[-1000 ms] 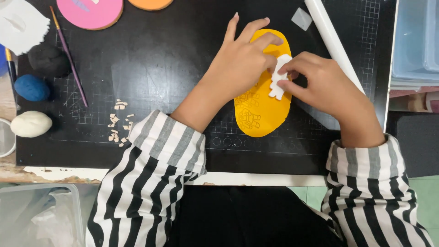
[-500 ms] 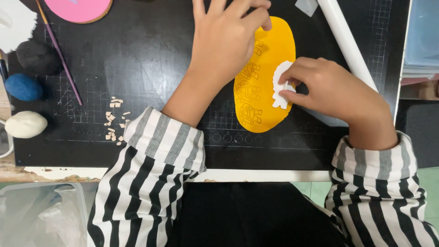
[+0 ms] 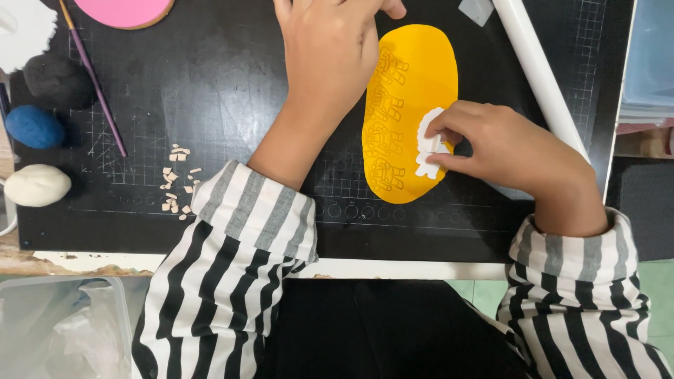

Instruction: Tracing and cutting out shapes from a yellow material sheet using a craft knife and assembling small pieces.

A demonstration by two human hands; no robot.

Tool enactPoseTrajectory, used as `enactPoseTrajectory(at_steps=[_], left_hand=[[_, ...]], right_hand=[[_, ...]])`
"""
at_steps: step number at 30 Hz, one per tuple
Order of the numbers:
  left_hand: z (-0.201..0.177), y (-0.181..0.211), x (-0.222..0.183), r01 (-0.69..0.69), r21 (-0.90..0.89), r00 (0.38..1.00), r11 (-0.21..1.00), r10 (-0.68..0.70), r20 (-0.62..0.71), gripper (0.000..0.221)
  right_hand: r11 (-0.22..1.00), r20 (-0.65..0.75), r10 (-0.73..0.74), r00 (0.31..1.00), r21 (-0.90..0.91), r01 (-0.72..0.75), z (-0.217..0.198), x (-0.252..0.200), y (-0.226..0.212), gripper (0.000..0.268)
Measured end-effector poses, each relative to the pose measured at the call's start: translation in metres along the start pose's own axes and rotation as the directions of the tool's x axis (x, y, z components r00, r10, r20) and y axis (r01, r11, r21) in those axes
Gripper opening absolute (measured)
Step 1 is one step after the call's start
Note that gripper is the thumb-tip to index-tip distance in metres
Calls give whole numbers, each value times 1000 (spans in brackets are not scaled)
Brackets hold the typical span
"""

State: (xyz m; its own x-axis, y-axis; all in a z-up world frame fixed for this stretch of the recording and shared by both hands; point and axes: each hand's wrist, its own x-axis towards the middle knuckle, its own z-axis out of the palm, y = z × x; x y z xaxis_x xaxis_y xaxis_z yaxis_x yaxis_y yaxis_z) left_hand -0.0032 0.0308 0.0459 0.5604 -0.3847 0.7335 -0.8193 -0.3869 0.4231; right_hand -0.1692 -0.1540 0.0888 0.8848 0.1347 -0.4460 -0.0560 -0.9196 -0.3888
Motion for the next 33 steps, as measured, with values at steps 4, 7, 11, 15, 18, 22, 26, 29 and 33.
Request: enactPoseTrajectory(at_steps=[4,7,11,15,18,22,26,29,33], left_hand=[[2,-1,-1,-2,-5,1000,1000,2,16,38],[4,-3,-2,-14,-16,1000,1000,14,20,35],[9,-4,-4,1,-19,996,1000,1,89,34],[20,-7,-10,-32,25,978,999,26,208,30],[23,-8,-15,-44,13,956,999,39,292,26],[29,-8,-19,-72,0,935,997,68,348,21],[28,1,-22,-84,-71,853,994,108,511,20],[30,7,-26,-135,-76,821,988,154,550,20],[31,5,-29,-143,-30,832,989,136,538,19]], right_hand=[[998,-31,-60,998,-27,60,4,0,12,30],[984,-86,-164,983,-81,157,0,-1,14,26],[980,-402,-186,897,-143,139,-1,7,32,18],[960,-567,-247,786,-254,118,5,25,58,10],[958,-557,-264,788,-244,149,6,29,53,11],[959,-545,-263,796,-235,156,5,30,52,10],[958,-533,-269,802,-235,164,4,29,50,10],[958,-535,-271,800,-233,169,6,30,53,10],[959,-539,-269,798,-227,170,7,30,54,9]])
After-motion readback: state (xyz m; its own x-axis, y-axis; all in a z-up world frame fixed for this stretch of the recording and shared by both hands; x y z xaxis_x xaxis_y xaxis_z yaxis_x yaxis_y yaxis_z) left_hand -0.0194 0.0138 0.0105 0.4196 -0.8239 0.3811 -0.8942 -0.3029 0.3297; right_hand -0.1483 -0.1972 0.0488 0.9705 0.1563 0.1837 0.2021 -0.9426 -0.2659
